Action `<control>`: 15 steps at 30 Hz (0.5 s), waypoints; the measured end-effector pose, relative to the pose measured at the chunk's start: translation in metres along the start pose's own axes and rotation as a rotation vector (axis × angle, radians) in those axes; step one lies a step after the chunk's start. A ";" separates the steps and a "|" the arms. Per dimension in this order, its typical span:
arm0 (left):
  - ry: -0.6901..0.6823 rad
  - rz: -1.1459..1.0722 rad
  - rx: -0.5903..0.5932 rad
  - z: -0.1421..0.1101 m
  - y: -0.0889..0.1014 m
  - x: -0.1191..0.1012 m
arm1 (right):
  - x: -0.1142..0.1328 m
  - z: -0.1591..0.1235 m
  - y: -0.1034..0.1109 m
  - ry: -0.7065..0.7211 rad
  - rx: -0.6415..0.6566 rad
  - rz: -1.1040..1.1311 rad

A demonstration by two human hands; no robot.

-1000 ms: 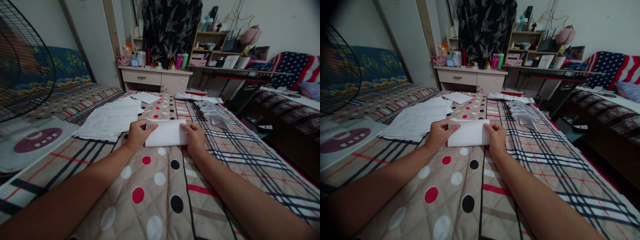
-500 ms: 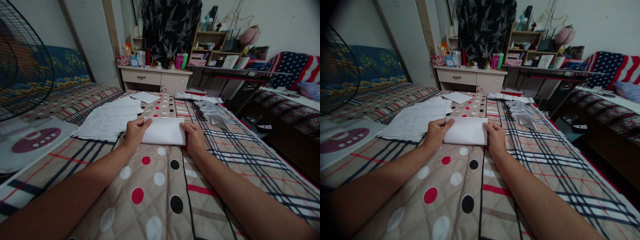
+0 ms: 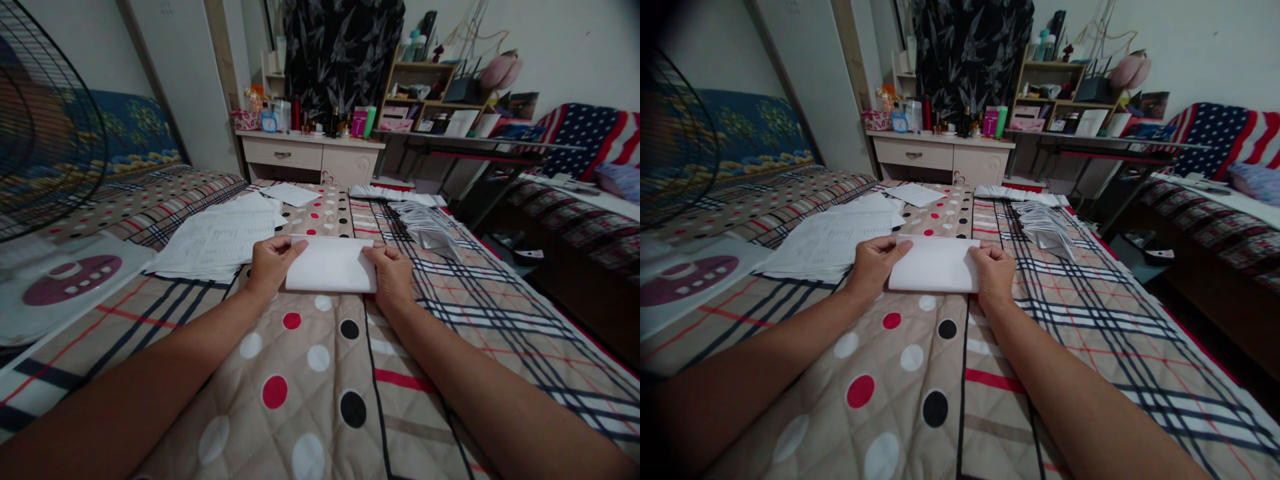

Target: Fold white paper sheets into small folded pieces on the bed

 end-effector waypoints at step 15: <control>-0.020 -0.070 -0.052 0.007 0.009 0.007 | -0.002 0.006 0.007 0.037 -0.035 -0.087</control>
Point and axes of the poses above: each hand's wrist, its own z-axis towards the middle knuckle, its own y-axis out of the back of the hand, x = y × z, the point moved 9 cm from there along z, towards the middle knuckle, and after that the axes turned 5 degrees about -z, right-handed, at the moved point
